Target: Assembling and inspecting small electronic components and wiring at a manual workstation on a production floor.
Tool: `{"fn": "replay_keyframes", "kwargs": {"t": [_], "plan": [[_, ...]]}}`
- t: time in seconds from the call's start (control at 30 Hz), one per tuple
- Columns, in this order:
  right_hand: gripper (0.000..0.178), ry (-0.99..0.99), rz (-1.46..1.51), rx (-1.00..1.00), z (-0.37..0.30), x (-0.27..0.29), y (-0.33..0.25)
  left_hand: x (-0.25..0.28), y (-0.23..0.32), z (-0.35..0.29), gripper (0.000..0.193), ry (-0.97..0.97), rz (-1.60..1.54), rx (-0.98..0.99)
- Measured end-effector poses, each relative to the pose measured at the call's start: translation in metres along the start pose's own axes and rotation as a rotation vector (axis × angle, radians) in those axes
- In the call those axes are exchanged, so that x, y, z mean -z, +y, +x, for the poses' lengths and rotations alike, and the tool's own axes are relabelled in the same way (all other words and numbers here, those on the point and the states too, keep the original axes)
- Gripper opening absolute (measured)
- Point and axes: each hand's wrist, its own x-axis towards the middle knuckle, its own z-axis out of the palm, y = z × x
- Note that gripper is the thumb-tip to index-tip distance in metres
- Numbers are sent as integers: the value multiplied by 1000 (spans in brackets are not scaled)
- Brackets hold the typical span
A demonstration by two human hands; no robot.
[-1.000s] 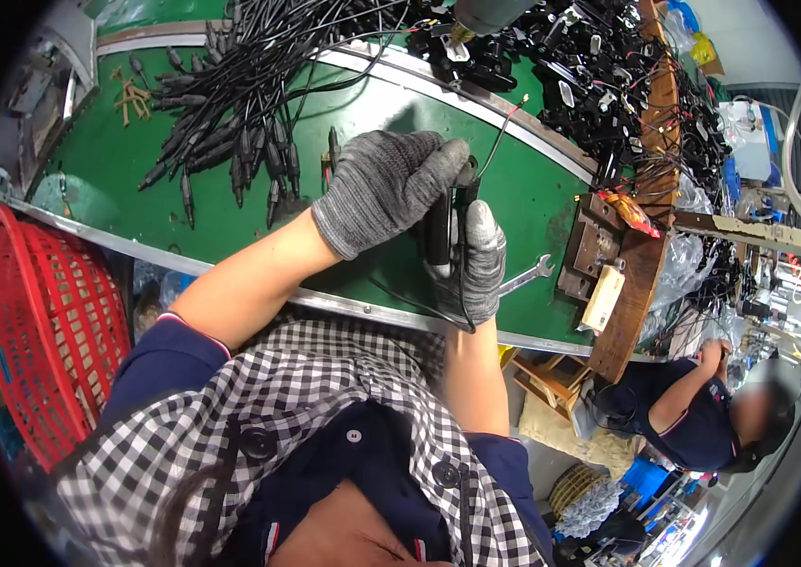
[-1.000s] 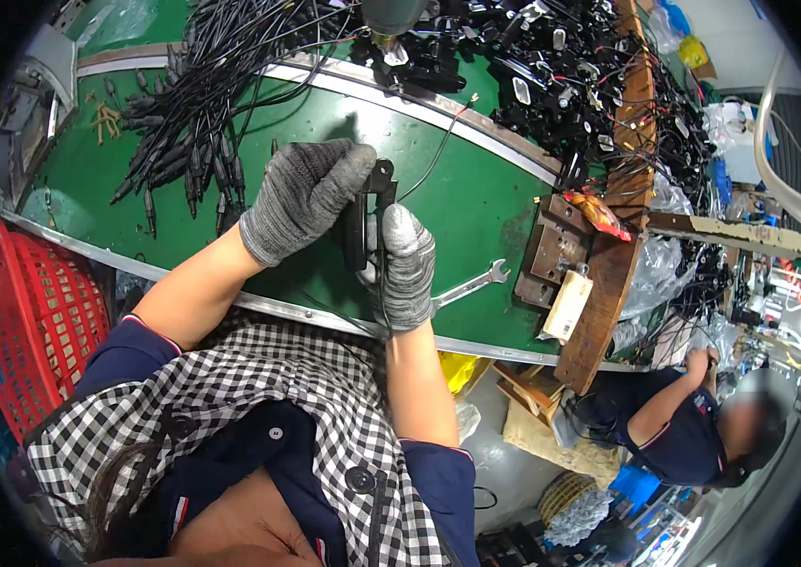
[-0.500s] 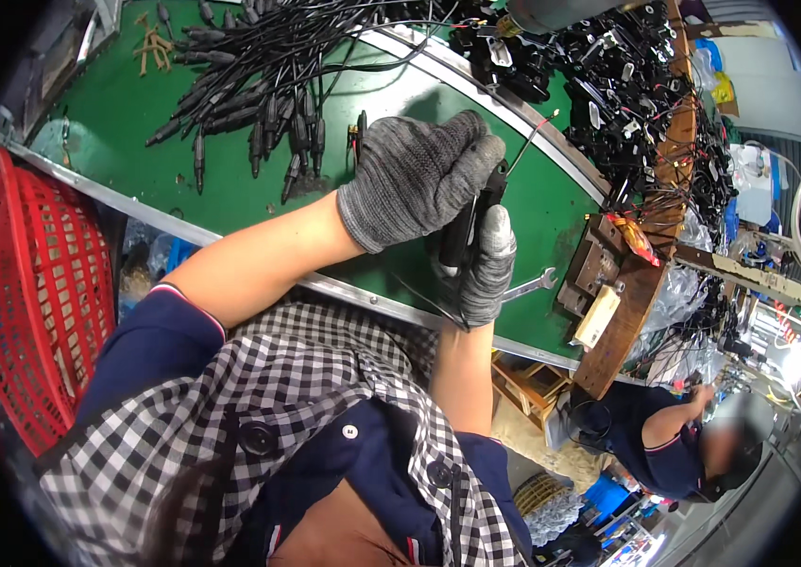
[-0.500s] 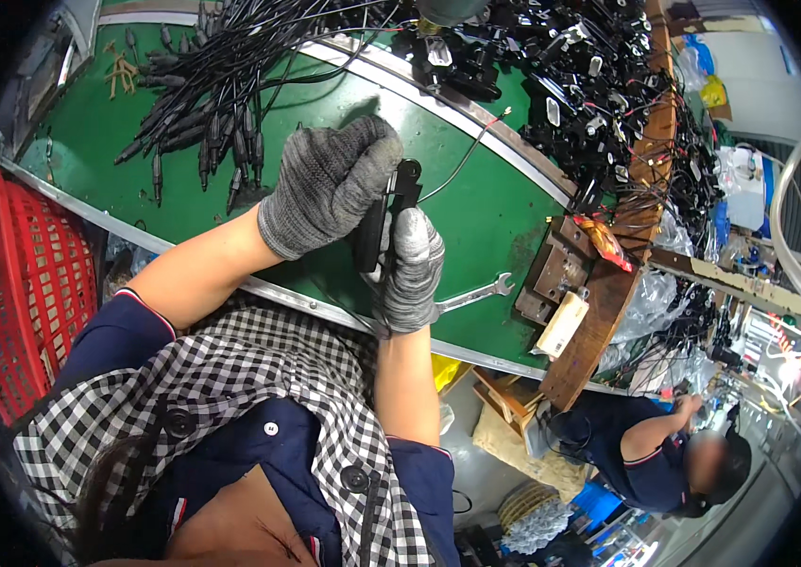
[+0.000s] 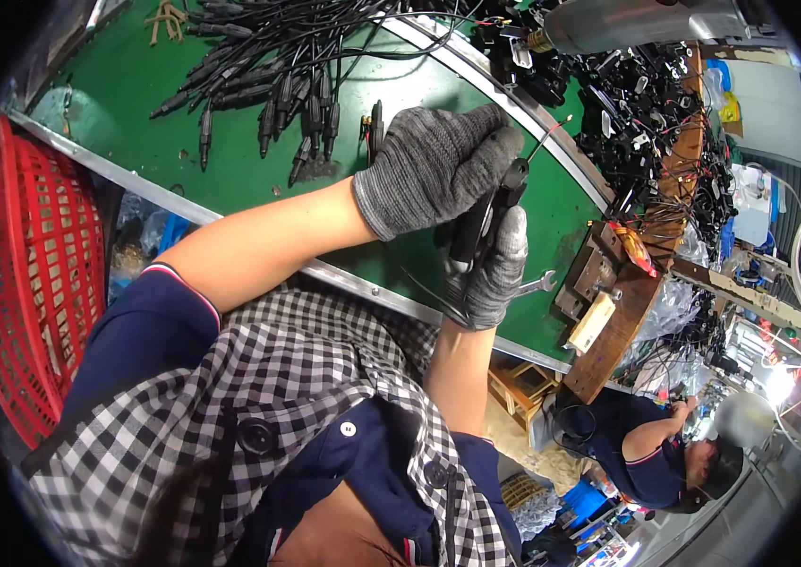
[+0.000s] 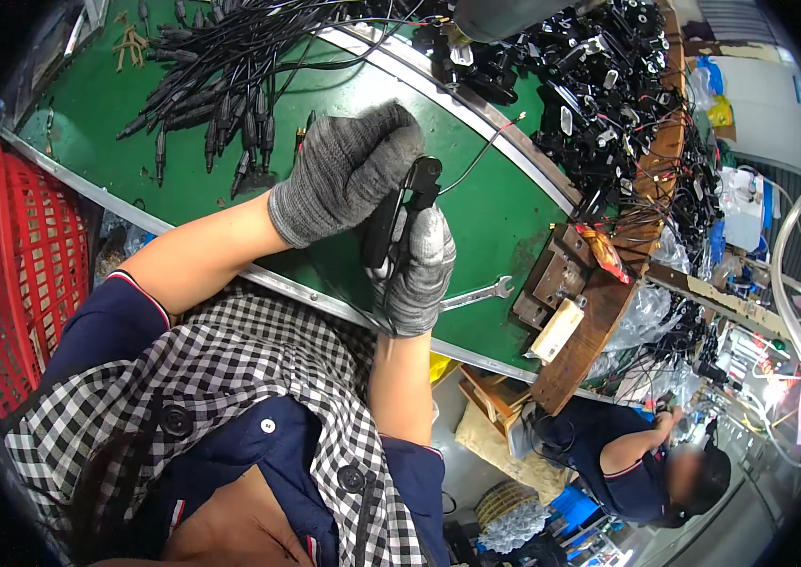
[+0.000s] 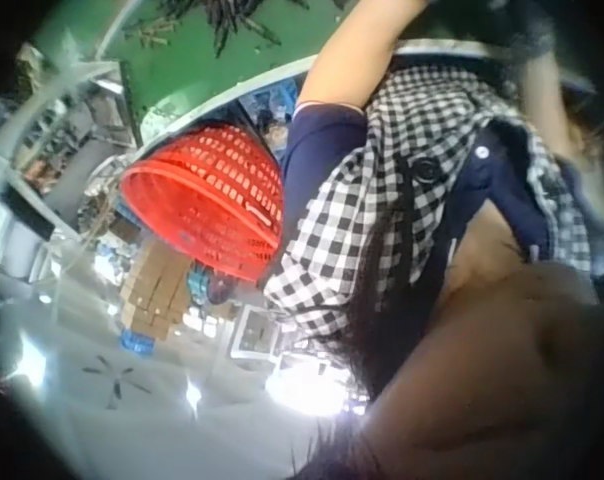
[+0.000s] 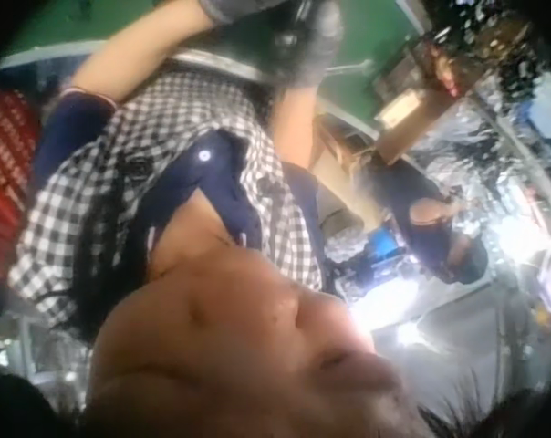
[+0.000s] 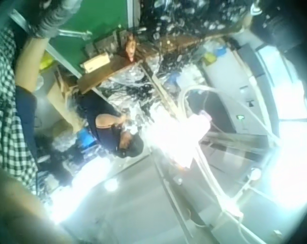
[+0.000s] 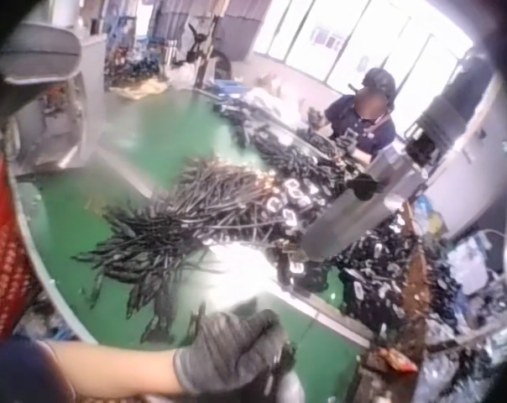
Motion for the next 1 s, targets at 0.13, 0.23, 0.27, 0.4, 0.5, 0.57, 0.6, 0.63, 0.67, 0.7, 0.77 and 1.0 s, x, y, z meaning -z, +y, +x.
{"fn": "replay_keyframes", "kwargs": {"t": [0.13, 0.23, 0.27, 0.4, 0.5, 0.57, 0.6, 0.63, 0.67, 0.7, 0.77, 1.0], "plan": [[37, 22, -373, -68, -5, 5, -30, -1, -2, 3, 22, -9, -85, 143], [44, 207, -1360, 357, -18, 64, -48, 14, 7, 19, 26, -90, -259, 441], [44, 231, -1355, 354, -21, 78, -50, 19, 7, 23, 29, -131, -330, 601], [46, 429, -1995, -248, -44, 110, -60, 20, 10, 26, 35, -140, -297, 543], [39, 387, -1783, -10, -36, 102, -45, 19, 16, 28, 33, -179, -300, 537], [30, 233, -1878, 99, -27, 92, -39, 17, 17, 28, 32, -192, -279, 534], [30, 245, -1871, 99, -28, 90, -39, 17, 17, 29, 31, -231, -288, 552], [27, 197, -1924, 147, -28, 88, -39, 18, 16, 30, 30, -267, -293, 571], [25, 138, -1976, 201, -26, 86, -38, 19, 14, 30, 29, -298, -292, 594], [22, 76, -2027, 257, -24, 83, -38, 19, 12, 29, 29, -294, -285, 591], [21, -18, -2021, 250, -18, 86, -45, 12, 7, 27, 29, -317, -418, 595], [19, -195, -1985, 388, -12, 91, -48, 12, -3, 21, 30, -474, -413, 553]]}}
